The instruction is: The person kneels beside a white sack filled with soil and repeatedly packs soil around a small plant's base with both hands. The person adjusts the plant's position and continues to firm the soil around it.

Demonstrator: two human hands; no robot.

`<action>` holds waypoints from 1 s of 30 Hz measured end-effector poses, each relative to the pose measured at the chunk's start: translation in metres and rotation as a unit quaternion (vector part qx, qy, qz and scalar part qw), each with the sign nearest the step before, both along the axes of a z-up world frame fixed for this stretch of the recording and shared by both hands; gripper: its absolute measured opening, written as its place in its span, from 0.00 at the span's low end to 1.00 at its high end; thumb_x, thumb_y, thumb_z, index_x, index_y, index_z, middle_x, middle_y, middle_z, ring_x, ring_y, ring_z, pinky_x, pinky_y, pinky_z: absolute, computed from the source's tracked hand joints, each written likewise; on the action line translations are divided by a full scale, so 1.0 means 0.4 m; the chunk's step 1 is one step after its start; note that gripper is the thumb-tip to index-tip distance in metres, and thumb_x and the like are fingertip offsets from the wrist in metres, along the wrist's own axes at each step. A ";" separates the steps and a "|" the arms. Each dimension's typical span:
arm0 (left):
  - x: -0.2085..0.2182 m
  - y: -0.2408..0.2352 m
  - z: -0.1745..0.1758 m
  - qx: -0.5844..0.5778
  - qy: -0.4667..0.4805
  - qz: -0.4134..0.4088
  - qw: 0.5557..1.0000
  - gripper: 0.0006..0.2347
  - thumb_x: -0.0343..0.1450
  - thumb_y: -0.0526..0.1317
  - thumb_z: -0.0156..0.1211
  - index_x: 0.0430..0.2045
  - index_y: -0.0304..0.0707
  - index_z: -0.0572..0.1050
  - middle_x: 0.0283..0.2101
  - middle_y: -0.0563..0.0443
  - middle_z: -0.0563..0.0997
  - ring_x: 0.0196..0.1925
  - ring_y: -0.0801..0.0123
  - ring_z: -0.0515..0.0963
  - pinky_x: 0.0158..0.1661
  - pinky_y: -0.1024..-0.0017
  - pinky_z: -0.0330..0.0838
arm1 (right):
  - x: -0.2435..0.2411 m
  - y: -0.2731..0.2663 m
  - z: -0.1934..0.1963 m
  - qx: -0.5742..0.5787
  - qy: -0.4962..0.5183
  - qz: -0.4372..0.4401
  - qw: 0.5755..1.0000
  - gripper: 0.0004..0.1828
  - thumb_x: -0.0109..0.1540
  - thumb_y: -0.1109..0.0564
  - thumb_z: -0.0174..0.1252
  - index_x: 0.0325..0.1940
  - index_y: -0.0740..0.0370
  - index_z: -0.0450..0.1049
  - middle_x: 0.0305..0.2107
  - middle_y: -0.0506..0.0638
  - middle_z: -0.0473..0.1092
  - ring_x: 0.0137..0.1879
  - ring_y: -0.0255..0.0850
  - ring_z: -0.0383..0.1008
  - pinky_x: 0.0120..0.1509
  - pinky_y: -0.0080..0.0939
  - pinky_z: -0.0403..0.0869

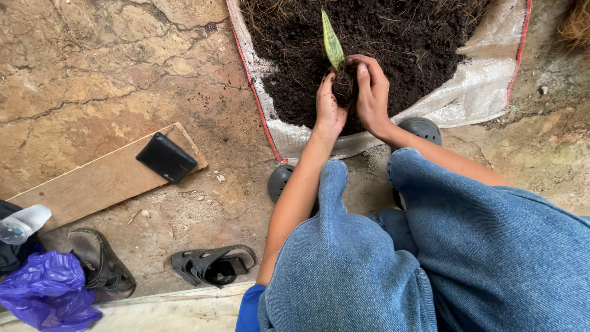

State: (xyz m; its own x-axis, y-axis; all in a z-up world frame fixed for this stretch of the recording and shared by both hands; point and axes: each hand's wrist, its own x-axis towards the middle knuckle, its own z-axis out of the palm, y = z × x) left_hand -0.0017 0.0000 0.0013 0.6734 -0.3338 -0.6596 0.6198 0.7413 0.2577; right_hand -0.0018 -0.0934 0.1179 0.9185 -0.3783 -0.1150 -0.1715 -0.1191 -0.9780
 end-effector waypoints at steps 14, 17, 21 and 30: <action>0.035 0.014 0.115 -0.009 -0.014 -0.074 0.997 0.24 0.81 0.55 0.47 0.61 0.31 0.69 0.57 0.40 0.75 0.57 0.58 0.77 0.58 0.60 0.73 | -0.011 -0.021 0.013 -0.226 -0.061 0.147 0.961 0.27 0.73 0.52 0.41 0.76 0.65 0.61 0.74 0.59 0.59 0.81 0.55 0.59 0.82 0.59 0.58; 0.026 0.017 0.105 0.005 -0.030 -0.089 0.996 0.24 0.81 0.52 0.47 0.65 0.32 0.66 0.62 0.42 0.73 0.62 0.63 0.75 0.62 0.64 0.71 | 0.021 -0.035 -0.002 -0.290 -0.035 0.164 0.942 0.28 0.73 0.52 0.40 0.76 0.62 0.63 0.75 0.61 0.57 0.82 0.57 0.55 0.84 0.61 0.55; 0.013 0.019 0.101 0.051 -0.047 -0.105 0.992 0.25 0.79 0.54 0.41 0.67 0.36 0.62 0.65 0.42 0.71 0.64 0.61 0.74 0.62 0.62 0.71 | 0.009 -0.011 -0.013 -0.445 -0.036 0.236 0.863 0.32 0.70 0.48 0.46 0.76 0.65 0.61 0.73 0.65 0.55 0.79 0.61 0.52 0.79 0.68 0.48; 0.012 -0.013 0.103 0.147 0.001 -0.060 0.987 0.25 0.79 0.52 0.46 0.65 0.31 0.67 0.66 0.46 0.71 0.66 0.69 0.71 0.64 0.72 0.65 | -0.036 -0.021 -0.069 -0.355 -0.103 0.189 0.910 0.27 0.68 0.64 0.57 0.71 0.74 0.63 0.62 0.64 0.69 0.71 0.58 0.70 0.75 0.60 0.66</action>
State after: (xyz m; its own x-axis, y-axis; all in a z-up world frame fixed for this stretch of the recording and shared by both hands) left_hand 0.0029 -0.0051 0.0423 0.6394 -0.2051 -0.7410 0.6989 0.5568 0.4489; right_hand -0.0162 -0.1017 0.0903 0.9730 0.0563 0.2238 0.1900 -0.7456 -0.6388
